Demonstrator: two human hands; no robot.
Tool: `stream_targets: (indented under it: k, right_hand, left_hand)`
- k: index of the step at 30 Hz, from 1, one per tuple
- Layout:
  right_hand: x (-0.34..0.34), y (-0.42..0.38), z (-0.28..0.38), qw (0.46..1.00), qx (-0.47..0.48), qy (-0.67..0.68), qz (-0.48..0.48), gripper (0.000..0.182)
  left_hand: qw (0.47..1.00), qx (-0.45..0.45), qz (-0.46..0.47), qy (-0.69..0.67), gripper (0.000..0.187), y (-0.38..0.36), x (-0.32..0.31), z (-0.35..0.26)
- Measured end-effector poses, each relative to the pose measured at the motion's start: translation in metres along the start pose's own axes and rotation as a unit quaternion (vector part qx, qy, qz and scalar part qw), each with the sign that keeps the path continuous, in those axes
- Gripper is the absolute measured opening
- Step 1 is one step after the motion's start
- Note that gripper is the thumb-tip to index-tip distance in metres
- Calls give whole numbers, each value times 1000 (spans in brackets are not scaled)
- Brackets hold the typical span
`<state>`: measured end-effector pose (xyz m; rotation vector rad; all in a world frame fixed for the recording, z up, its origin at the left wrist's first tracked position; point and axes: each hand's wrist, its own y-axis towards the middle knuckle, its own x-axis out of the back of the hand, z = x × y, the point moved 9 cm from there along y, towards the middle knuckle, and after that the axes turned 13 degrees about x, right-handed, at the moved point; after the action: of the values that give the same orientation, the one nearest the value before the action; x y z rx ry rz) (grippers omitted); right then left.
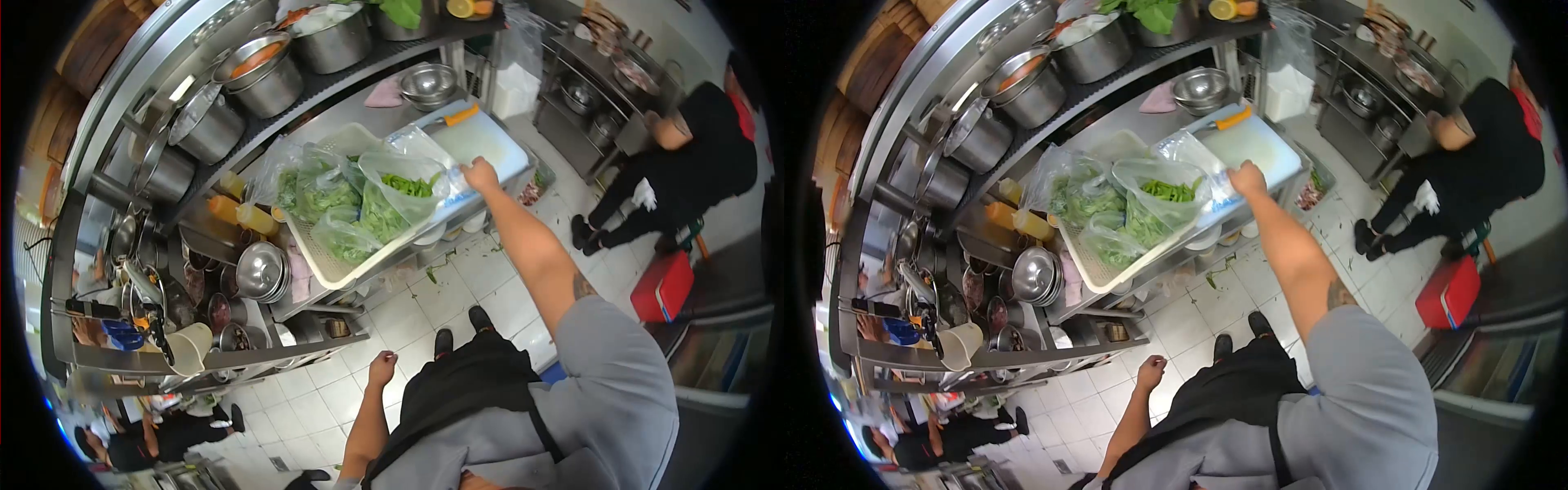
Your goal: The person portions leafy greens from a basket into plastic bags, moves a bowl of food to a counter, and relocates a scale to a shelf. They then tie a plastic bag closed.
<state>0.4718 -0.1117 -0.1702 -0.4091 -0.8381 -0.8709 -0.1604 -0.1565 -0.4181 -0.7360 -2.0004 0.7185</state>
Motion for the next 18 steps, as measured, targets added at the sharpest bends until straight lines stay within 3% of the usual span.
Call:
stream_targets:
  k: [2, 4, 7, 8, 9, 10, 11, 12, 13, 16, 17, 18]
  right_hand:
    - [-15, 11, 11, 997, 12, -78, 16, 57]
    - [-25, 10, 22, 989, 31, -141, 29, 53]
    - [-83, 49, -20, 981, 98, -51, 162, 41]
    - [-103, 49, -26, 966, 125, -33, 225, 39]
    - [-68, 11, -9, 960, 77, 85, 257, 34]
    - [-70, -15, -28, 940, 19, 248, 234, 30]
    - [-48, -56, -20, 923, 39, 274, 269, 30]
    - [-42, -102, -18, 895, -7, 323, 306, 30]
    - [-46, -139, -26, 891, 18, 290, 350, 29]
    - [-54, -268, 6, 842, 43, 277, 460, 31]
    - [-79, -297, 0, 789, 20, 304, 534, 30]
    - [-109, -324, -11, 729, -7, 328, 601, 29]
  left_hand:
    - [998, -43, -38, 33, 41, -64, 8, -101]
    - [999, -26, -1, -32, 40, -70, -16, -123]
    - [994, -26, 36, -99, 41, -98, -32, -178]
    - [994, -80, 3, -81, 42, -101, -34, -198]
    - [992, -65, 21, -106, 49, -97, -42, -209]
    - [973, -26, 86, -213, 55, -102, -52, -227]
    - [935, 4, 150, -321, 62, -111, -59, -253]
    - [875, 35, 228, -426, 64, -119, -74, -272]
    - [794, 64, 305, -521, 66, -130, -93, -287]
    - [656, 69, 383, -646, 78, -133, -115, -308]
    - [619, 125, 308, -711, 59, -129, -108, -291]
    - [602, 117, 265, -744, 52, -116, -114, -264]
